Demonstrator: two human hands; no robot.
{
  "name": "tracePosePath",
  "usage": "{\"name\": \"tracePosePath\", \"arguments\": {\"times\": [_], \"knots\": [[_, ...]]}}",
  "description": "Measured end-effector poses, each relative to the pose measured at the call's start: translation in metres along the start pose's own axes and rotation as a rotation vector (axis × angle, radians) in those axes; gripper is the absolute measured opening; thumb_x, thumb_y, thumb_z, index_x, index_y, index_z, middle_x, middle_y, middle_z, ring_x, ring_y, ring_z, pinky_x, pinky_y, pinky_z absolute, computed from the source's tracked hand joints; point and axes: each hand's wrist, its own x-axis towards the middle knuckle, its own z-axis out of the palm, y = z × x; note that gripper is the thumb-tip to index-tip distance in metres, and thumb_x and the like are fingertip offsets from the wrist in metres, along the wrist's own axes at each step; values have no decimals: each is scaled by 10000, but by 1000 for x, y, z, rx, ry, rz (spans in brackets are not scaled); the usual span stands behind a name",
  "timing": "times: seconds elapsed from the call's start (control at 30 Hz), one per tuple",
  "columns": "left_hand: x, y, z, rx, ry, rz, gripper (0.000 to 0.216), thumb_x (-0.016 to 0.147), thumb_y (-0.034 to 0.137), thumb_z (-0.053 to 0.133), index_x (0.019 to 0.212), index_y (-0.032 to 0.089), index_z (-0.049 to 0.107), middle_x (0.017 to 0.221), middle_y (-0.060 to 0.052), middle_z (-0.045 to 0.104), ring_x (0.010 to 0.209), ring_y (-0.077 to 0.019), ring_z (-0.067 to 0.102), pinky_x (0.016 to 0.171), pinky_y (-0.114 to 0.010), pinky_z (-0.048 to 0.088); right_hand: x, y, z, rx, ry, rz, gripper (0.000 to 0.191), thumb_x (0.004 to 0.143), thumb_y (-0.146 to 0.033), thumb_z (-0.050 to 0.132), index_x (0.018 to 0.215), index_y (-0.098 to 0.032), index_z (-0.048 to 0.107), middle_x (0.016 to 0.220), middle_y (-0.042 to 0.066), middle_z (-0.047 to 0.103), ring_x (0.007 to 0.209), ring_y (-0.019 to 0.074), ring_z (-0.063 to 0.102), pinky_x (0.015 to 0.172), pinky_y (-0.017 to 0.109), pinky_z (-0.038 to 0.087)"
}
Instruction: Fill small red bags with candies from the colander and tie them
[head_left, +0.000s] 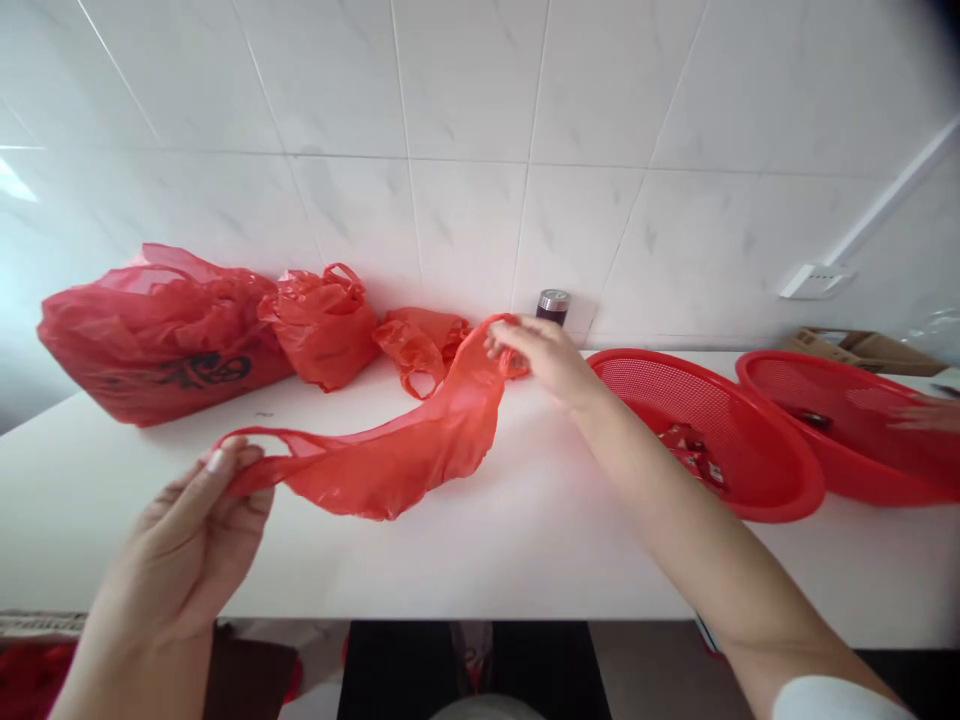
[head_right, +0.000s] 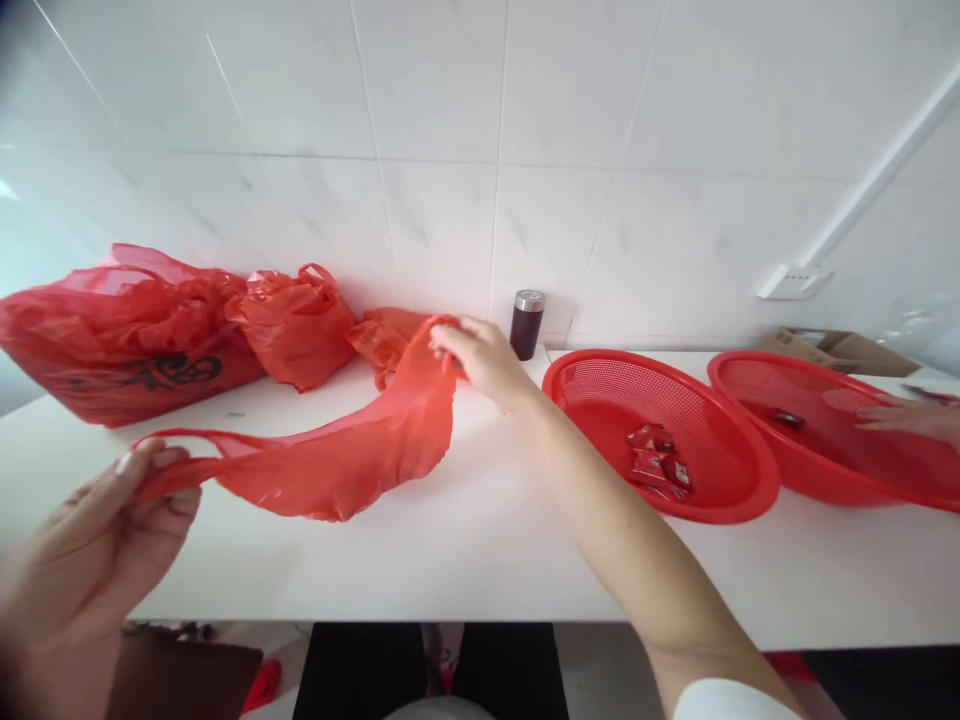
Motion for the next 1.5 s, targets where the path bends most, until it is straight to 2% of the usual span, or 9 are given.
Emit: {"name": "tracePosePath", "arguments": {"times": [0.3, 0.4, 0.5, 0.6, 0.77, 0.9, 1.1, 1.3, 1.5], "knots": [[26, 14, 74, 37, -363, 218, 183, 841, 137, 613, 660, 125, 592, 723, 10, 602, 723, -80, 564, 689, -189, 471, -5, -56, -14, -139, 28, -88, 235, 848, -358, 601, 714, -172, 551, 684, -15, 556, 641, 98, 522, 638, 244, 422], [31, 14, 101, 79, -595, 102, 96, 889, 227, 562, 889, 154, 625, 886, -30, 643, 848, -146, 611, 761, -271, 481, -5, -60, -15, -249, 76, -117, 244, 850, -378, 588, 720, -176, 553, 686, -13, 557, 639, 106, 518, 646, 260, 423], [30, 3, 123, 294, -915, -63, 354, 883, 348, 576, 1216, 250, 511, 918, -37, 643, 831, -183, 626, 741, -334, 495, -4, -60, -4, -447, 159, -212, 205, 805, -360, 628, 718, -177, 595, 800, 8, 576, 724, 128, 538, 716, 290, 441], [27, -15, 137, 637, -1086, -79, 477, 765, 341, 712, 1197, 239, 536, 804, 0, 586, 711, -147, 572, 664, -288, 489, -5, -60, 17, -468, 75, -309, 171, 804, -348, 632, 730, -194, 624, 961, 24, 578, 852, 143, 565, 813, 311, 454], [23, -34, 146, 807, -1001, -66, 312, 811, 480, 589, 810, 169, 618, 701, 10, 499, 593, -115, 444, 522, -244, 427, -6, -40, 36, -271, -119, -287, 192, 862, -336, 589, 1045, -286, 622, 1198, 13, 553, 1116, 157, 524, 950, 346, 425], [31, -37, 138, 690, -898, -199, 387, 829, 556, 541, 796, 173, 584, 622, 31, 475, 519, -93, 417, 506, -229, 392, -7, -7, 33, -157, -157, -120, 165, 874, -262, 545, 1034, -234, 572, 1011, 25, 612, 957, 154, 589, 849, 350, 485], [44, -32, 119, 592, -1106, -291, 369, 876, 489, 516, 755, 160, 629, 612, -30, 598, 538, -130, 518, 561, -266, 421, -47, -24, 39, -53, -150, -270, 35, 886, -269, 554, 893, -239, 570, 895, -1, 614, 872, 149, 590, 859, 344, 475], [36, -24, 117, 884, -1397, -7, 131, 807, 239, 588, 843, 199, 707, 728, -37, 645, 679, -172, 578, 691, -317, 471, -48, 1, 52, 16, -26, -178, 294, 955, -413, 433, 1209, -298, 528, 1145, 38, 591, 1115, 178, 526, 991, 378, 394], [27, -62, 112, 1123, -893, 759, 258, 694, 4, 406, 711, 199, 573, 695, -7, 574, 568, -124, 460, 526, -240, 326, -33, 56, 68, 268, -137, 100, 312, 917, -465, 468, 1175, -298, 525, 750, -29, 555, 654, 138, 534, 642, 285, 448]]}}
